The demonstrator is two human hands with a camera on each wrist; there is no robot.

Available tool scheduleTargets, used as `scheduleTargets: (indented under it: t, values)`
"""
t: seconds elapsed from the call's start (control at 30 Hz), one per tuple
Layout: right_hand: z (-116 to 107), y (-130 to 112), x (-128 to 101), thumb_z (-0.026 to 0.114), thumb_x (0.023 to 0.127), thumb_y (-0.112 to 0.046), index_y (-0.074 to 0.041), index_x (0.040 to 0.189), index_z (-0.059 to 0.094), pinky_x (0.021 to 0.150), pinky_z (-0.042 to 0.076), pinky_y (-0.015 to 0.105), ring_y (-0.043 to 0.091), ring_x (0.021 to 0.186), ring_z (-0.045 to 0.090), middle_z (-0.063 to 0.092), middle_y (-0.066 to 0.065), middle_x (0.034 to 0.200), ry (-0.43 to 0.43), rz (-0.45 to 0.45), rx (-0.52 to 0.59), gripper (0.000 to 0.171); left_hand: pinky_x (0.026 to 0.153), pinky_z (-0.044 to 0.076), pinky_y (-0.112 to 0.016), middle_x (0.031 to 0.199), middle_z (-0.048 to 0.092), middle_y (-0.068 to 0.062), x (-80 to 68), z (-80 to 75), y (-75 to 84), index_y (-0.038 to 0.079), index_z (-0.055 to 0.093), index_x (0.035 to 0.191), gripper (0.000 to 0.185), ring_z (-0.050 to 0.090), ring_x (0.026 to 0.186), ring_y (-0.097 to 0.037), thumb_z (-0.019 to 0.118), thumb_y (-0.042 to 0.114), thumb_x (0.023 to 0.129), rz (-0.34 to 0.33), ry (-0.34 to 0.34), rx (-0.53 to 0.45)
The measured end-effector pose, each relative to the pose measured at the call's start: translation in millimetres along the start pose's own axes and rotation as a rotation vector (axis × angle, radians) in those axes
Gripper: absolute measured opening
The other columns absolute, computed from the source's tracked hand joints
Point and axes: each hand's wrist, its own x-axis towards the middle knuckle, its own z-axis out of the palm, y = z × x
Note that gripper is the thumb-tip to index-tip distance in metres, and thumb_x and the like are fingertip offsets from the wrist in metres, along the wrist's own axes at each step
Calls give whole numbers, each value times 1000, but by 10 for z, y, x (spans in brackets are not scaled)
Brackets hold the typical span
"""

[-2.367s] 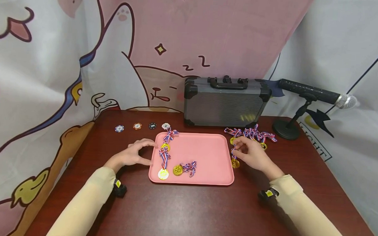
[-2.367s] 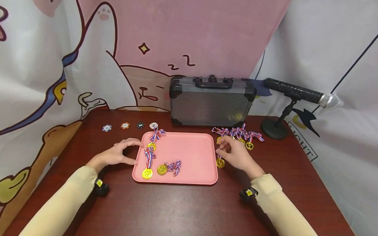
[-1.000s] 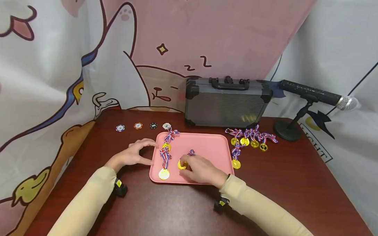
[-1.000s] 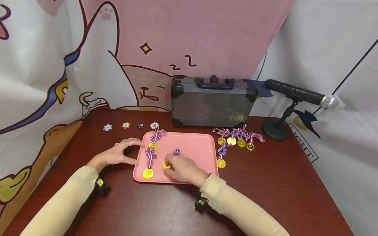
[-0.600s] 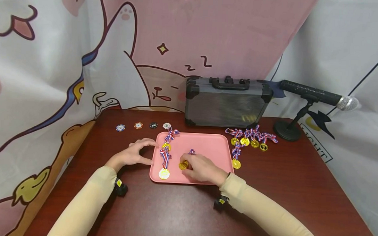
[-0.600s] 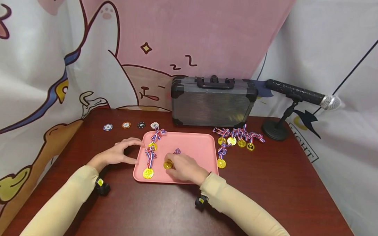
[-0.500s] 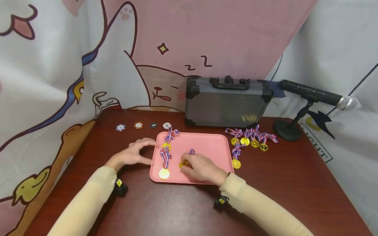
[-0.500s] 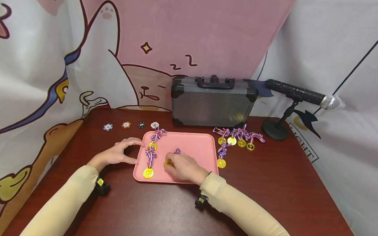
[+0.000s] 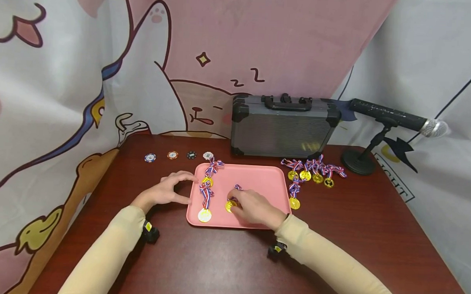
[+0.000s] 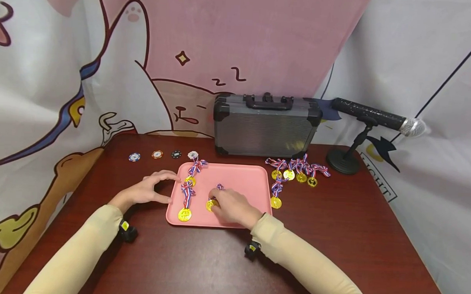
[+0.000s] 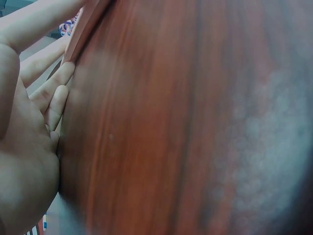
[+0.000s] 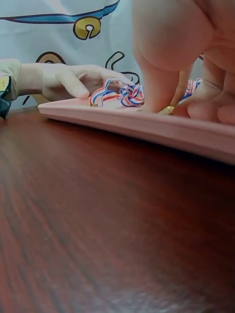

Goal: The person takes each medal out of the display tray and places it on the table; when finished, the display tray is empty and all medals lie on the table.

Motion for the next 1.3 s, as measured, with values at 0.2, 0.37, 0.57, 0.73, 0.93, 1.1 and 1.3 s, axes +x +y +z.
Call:
scheduleTargets:
  t: [0.2,0.37,0.57,0.73,0.93,1.1,1.3]
  values:
    - [-60,64,-35,79,93,-18,-14,107,68,65,45,31,11,69,52,57,-6,77,-20,-60,12,18,109,18,-69,148,56,-4,-1,4,6,22,66,138,67,39,141,-37,93,37,79,-3,3,-4]
    - [-117,81,-69,81,91,-14,-10,104,67,69,44,29,12,73,50,56,-3,78,-49,-85,9,19,108,19,-68,148,56,-4,1,6,2,22,66,139,68,39,141,-37,93,37,78,-2,-1,-1]
    - [-144,92,-137,77,93,-15,-11,117,67,75,47,33,15,83,52,60,0,89,-47,-113,33,27,104,20,-66,147,56,-5,3,0,-2,22,67,138,67,39,139,-38,93,36,78,8,2,1]
    - [-126,127,-179,83,91,-23,-12,121,69,77,45,32,15,88,51,60,2,89,-53,-128,34,34,105,20,-66,147,56,-4,8,9,-4,22,67,138,66,39,139,-37,93,36,79,7,1,-2]
    - [-124,190,-178,85,89,-13,-13,109,64,72,44,31,15,79,52,58,2,85,-48,-105,123,29,107,19,-68,148,55,-4,-1,19,1,22,66,139,67,38,139,-37,93,37,79,-6,-3,-6]
    - [-147,317,-218,81,91,-6,-12,104,62,75,51,29,11,79,61,66,-3,85,12,-117,288,24,106,19,-67,148,55,-4,-2,22,-1,22,66,138,66,39,139,-37,93,37,79,-5,-1,-5]
    - [-277,518,-345,83,88,-1,-5,111,59,73,53,26,16,79,66,70,6,86,117,-112,496,34,105,19,-66,148,55,-4,0,15,-5,23,66,138,65,39,139,-37,92,37,80,3,0,-2]
